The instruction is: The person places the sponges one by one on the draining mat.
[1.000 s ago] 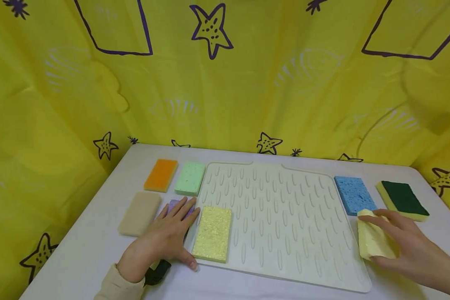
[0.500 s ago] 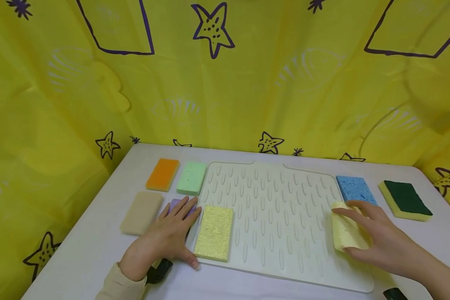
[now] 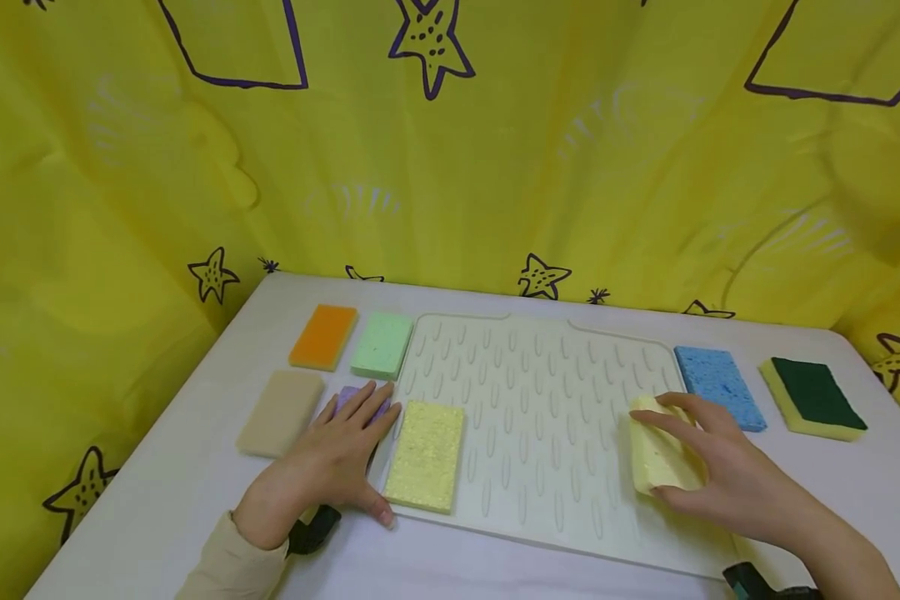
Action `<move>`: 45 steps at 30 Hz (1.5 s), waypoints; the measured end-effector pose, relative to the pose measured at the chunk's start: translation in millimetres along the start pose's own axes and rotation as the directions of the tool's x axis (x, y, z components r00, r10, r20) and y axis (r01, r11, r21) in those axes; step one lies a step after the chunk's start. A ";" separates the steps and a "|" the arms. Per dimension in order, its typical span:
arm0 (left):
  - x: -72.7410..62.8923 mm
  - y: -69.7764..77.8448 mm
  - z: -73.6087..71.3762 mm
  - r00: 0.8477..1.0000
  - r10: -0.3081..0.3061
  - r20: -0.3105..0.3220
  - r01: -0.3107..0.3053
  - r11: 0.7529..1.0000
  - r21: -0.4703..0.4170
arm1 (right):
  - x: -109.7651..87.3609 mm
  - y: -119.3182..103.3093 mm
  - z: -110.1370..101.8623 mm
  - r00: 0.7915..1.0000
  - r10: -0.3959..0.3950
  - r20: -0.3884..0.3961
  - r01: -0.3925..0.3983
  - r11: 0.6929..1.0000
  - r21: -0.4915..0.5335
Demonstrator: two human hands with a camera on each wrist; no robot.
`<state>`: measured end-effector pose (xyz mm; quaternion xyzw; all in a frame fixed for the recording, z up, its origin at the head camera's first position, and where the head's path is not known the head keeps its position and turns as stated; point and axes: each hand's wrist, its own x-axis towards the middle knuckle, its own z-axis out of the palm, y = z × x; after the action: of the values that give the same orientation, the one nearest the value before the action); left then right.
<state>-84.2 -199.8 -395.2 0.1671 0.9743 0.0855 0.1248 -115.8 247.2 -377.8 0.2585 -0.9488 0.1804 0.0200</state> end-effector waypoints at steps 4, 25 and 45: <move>1.0 0.5 -3.1 1.000 -0.002 0.004 0.002 1.000 0.012 | 3.4 -7.1 1.5 1.000 0.007 0.005 -0.007 1.000 0.005; 1.0 1.0 -2.4 1.000 -0.002 0.011 0.002 1.000 0.019 | 23.6 -46.0 9.4 0.998 -0.056 0.009 0.056 0.998 0.007; 0.3 -0.3 -1.6 1.000 0.008 0.001 -0.008 1.000 -0.008 | 33.9 -70.1 18.4 0.995 -0.103 0.011 0.103 0.994 0.036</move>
<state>-85.0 -200.2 -393.8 0.1703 0.9732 0.0899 0.1255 -109.2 168.1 -367.2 0.3086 -0.9310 0.1942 0.0186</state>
